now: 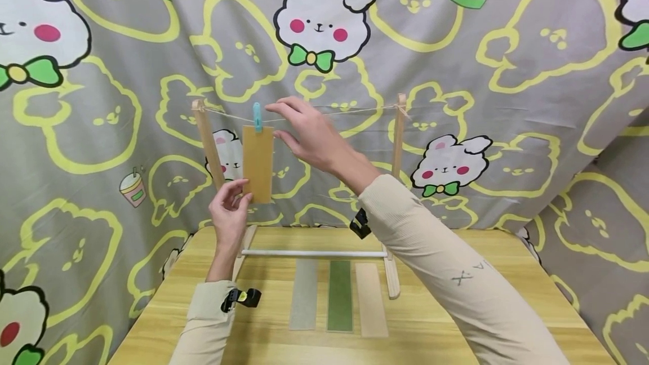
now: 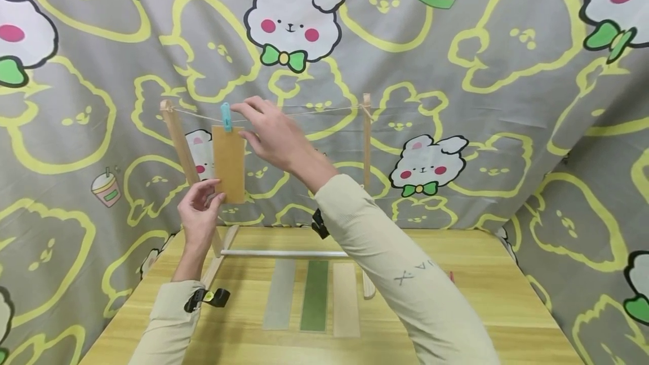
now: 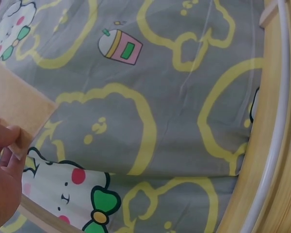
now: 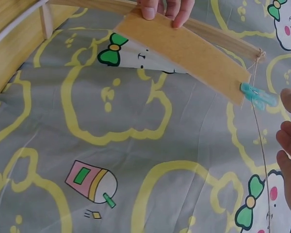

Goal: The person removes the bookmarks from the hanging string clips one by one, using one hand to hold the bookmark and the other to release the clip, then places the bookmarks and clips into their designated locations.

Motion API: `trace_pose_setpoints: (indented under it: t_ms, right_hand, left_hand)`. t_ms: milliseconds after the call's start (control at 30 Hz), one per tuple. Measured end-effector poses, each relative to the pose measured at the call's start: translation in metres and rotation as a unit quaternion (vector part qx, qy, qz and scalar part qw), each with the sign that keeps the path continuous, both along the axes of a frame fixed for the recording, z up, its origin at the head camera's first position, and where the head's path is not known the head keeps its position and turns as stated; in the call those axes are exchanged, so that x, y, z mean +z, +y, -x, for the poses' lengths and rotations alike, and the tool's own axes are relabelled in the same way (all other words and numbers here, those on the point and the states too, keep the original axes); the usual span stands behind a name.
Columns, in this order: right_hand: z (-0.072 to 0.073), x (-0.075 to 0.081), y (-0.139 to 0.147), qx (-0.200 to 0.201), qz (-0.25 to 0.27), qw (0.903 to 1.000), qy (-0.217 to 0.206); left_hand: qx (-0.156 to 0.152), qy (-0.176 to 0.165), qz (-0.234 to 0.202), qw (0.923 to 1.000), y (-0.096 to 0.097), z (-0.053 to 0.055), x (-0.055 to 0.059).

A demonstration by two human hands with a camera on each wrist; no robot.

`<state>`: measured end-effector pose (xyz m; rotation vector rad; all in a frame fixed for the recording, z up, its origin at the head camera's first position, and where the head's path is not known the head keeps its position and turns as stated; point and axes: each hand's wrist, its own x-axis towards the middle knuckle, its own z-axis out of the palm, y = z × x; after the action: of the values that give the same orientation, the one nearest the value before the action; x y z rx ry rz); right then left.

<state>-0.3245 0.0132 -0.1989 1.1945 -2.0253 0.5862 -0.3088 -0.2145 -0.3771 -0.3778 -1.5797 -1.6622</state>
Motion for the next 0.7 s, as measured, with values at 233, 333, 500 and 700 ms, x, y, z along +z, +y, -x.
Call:
trace_pose_setpoints:
  t_ms: [233, 333, 500, 700]
  right_hand:
    - [0.007, 0.01, -0.016, -0.024, -0.029, 0.9985, -0.04]
    - [0.012, 0.012, -0.021, -0.029, -0.031, 0.9973, -0.059]
    - [0.019, 0.014, -0.028, -0.042, -0.049, 0.9935, -0.094]
    - [0.023, 0.021, -0.033, -0.048, -0.068, 0.9901, -0.113]
  left_hand:
    - [0.014, -0.01, 0.005, 0.9998, -0.003, -0.001, 0.003]
    - [0.02, -0.008, 0.009, 0.9997, -0.005, 0.0, 0.005]
    - [0.022, -0.011, 0.01, 0.9997, -0.006, -0.002, 0.004]
    - [0.015, -0.009, 0.006, 0.9998, -0.005, -0.001, 0.002]
